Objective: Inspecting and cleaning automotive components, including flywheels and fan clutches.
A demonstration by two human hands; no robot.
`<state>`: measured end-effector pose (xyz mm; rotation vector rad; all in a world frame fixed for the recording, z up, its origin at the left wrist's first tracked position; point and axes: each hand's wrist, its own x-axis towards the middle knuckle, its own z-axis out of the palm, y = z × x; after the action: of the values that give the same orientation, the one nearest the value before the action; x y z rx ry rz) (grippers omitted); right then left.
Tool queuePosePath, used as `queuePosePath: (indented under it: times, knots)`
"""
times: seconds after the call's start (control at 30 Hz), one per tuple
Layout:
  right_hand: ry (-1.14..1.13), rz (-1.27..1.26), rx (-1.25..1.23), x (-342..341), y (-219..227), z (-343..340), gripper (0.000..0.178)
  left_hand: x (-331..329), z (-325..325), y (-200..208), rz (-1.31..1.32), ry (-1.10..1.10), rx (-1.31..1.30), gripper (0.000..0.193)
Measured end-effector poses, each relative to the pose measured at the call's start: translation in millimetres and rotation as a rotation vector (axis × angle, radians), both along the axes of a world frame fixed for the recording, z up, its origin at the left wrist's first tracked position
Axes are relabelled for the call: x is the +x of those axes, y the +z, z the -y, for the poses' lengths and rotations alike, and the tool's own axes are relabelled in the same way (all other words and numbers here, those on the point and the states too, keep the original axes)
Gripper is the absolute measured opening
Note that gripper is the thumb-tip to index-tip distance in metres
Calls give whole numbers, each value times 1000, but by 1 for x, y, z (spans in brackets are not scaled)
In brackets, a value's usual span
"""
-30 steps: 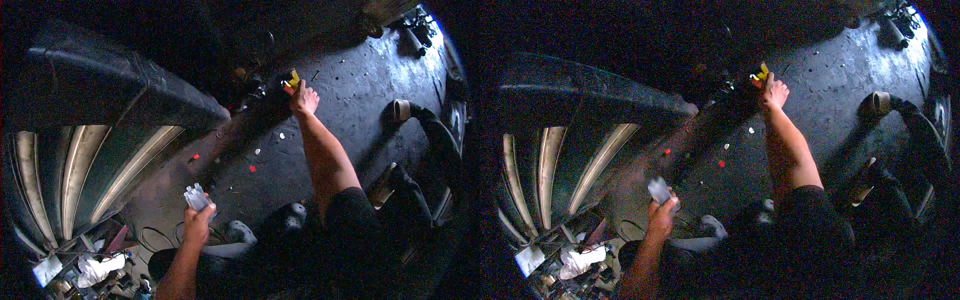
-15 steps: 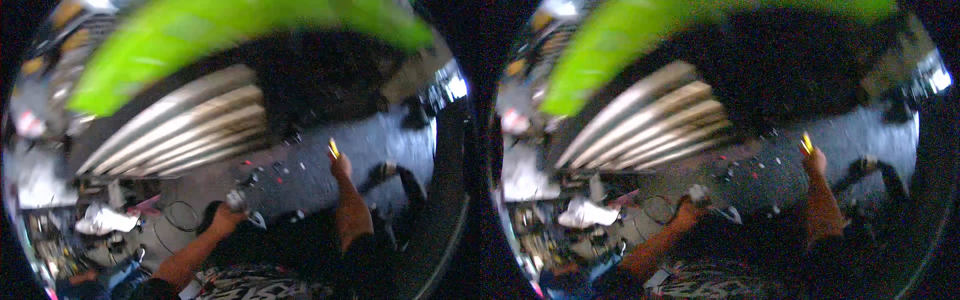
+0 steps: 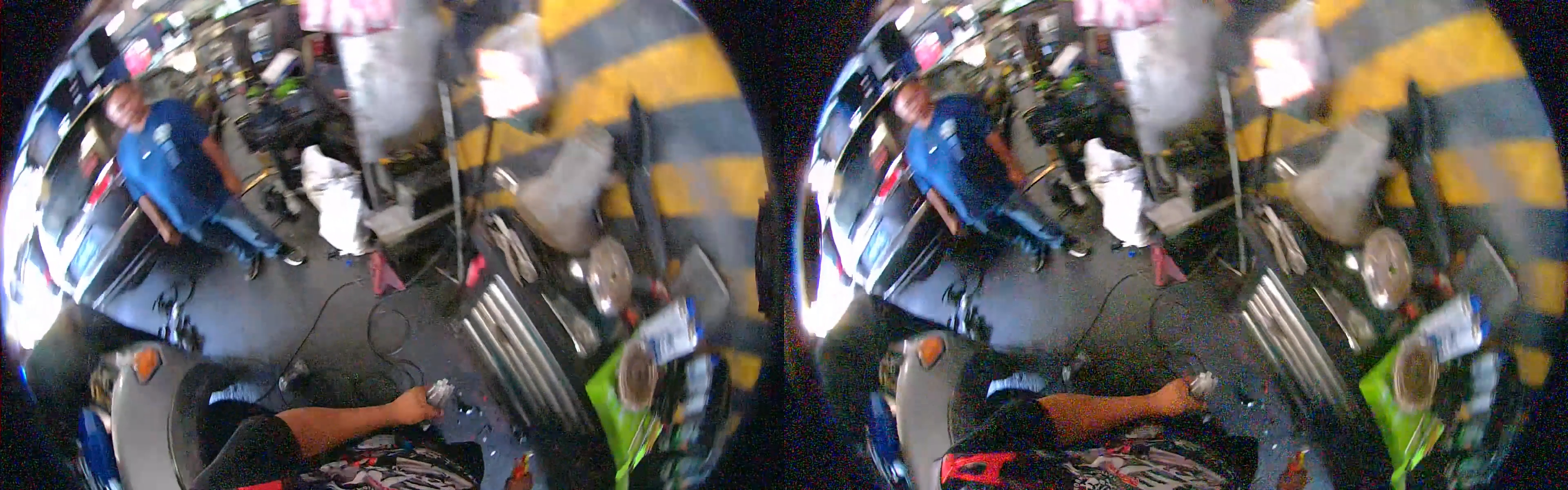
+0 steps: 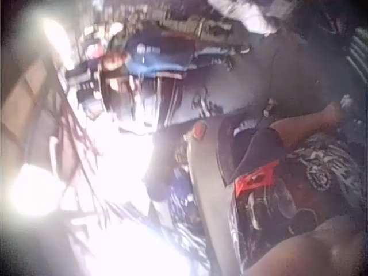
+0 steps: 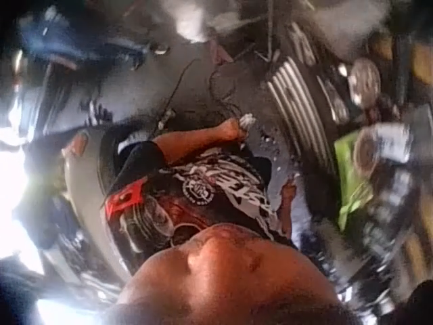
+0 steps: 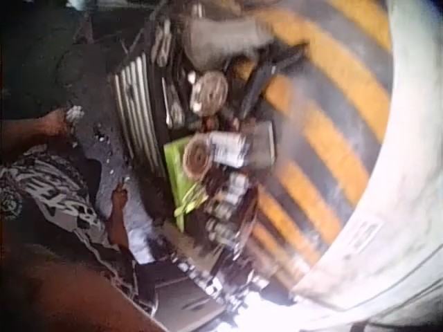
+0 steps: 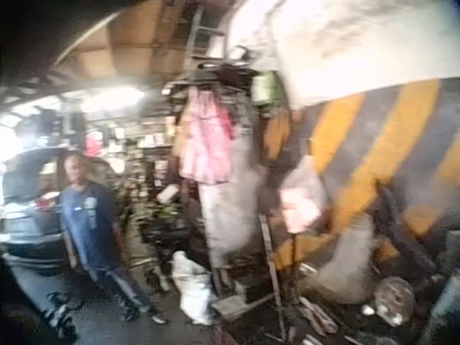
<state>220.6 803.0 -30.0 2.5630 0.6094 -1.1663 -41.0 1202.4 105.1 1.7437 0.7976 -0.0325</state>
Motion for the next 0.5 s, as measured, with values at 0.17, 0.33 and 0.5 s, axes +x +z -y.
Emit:
queuePosePath:
  times: [0.17, 0.33, 0.5]
  knots:
    - [152, 43, 213, 15, 40, -144, 52, -21, -35, 42, 28, 312, -64, 53]
    - [304, 6, 509, 8, 102, -273, 46, -42, -75, 52, 135, 662, -103, 50]
    - [379, -142, 629, -9, 132, -400, 47, -74, -106, 104, 242, 937, -120, 37]
